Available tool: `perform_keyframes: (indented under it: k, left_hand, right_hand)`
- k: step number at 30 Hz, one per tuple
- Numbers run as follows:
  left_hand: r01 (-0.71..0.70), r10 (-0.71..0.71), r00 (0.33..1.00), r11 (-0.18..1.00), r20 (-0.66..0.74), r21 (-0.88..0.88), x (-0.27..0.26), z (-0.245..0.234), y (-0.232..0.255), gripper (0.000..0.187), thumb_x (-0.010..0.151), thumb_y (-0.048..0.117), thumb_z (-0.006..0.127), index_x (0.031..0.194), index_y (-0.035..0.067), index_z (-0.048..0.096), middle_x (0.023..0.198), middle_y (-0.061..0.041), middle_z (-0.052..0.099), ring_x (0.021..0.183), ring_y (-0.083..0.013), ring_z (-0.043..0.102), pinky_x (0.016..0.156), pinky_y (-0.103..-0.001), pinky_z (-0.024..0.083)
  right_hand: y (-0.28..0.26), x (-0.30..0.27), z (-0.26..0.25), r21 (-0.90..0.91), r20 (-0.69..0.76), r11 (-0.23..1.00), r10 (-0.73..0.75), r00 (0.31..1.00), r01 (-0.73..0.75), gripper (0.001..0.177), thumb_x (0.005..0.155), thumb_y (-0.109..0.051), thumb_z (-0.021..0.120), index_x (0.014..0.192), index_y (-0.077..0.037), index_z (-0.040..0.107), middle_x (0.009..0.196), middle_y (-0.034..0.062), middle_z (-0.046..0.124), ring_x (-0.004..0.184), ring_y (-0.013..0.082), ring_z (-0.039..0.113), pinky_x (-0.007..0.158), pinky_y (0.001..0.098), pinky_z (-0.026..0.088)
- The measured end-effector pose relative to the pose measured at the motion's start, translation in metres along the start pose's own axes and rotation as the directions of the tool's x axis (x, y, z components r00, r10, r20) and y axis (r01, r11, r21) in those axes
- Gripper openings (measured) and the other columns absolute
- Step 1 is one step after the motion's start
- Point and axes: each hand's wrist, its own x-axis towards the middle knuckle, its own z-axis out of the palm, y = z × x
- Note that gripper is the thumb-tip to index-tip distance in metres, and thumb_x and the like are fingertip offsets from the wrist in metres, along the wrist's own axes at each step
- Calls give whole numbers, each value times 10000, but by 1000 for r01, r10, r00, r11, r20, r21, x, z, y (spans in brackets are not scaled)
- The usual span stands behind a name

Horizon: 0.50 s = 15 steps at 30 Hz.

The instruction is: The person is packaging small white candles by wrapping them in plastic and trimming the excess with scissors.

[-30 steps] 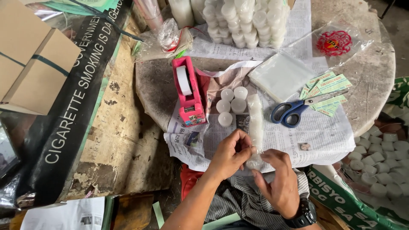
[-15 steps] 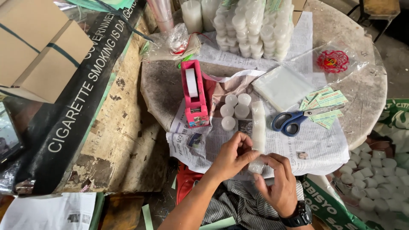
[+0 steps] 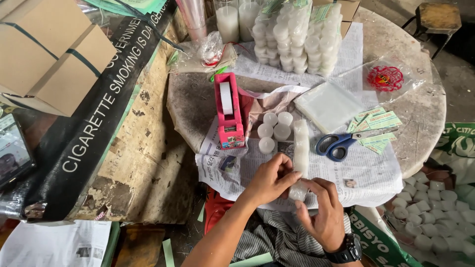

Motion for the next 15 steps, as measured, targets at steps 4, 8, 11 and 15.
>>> perform_keyframes:
  k: [4,8,11,15]
  left_hand:
    - [85,-88,993,996,84,37,-3,-6,-1,212,919,256,372,934,57,444,705,-90,552,491,-156,574,393,-213,496]
    - [88,-91,987,996,-130,-29,-9,-33,9,189,899,208,441,934,37,513,645,-58,591,469,-114,548,409,-165,460]
    - [101,-53,875,992,-481,75,-7,-67,8,241,846,285,482,922,60,521,724,-62,585,548,-127,536,454,-219,446]
    - [139,137,723,931,-677,337,9,-106,-26,305,802,370,511,911,85,501,854,-79,559,743,-201,560,620,-325,432]
  right_hand:
    - [0,0,0,-1,-25,1000,13,1000,-13,388,822,-307,447,1045,8,484,958,161,495,892,261,533,698,322,478]
    - [4,-2,0,13,-18,1000,25,1000,-24,385,818,-306,451,1046,3,476,959,153,495,895,251,529,691,317,485]
    - [9,-7,5,13,-22,1000,14,1000,-13,393,815,-315,457,1038,8,480,968,159,493,914,256,525,678,314,489]
    - [4,-8,5,19,-31,999,47,998,-47,397,811,-319,453,1065,-17,486,997,160,483,902,260,526,661,334,487]
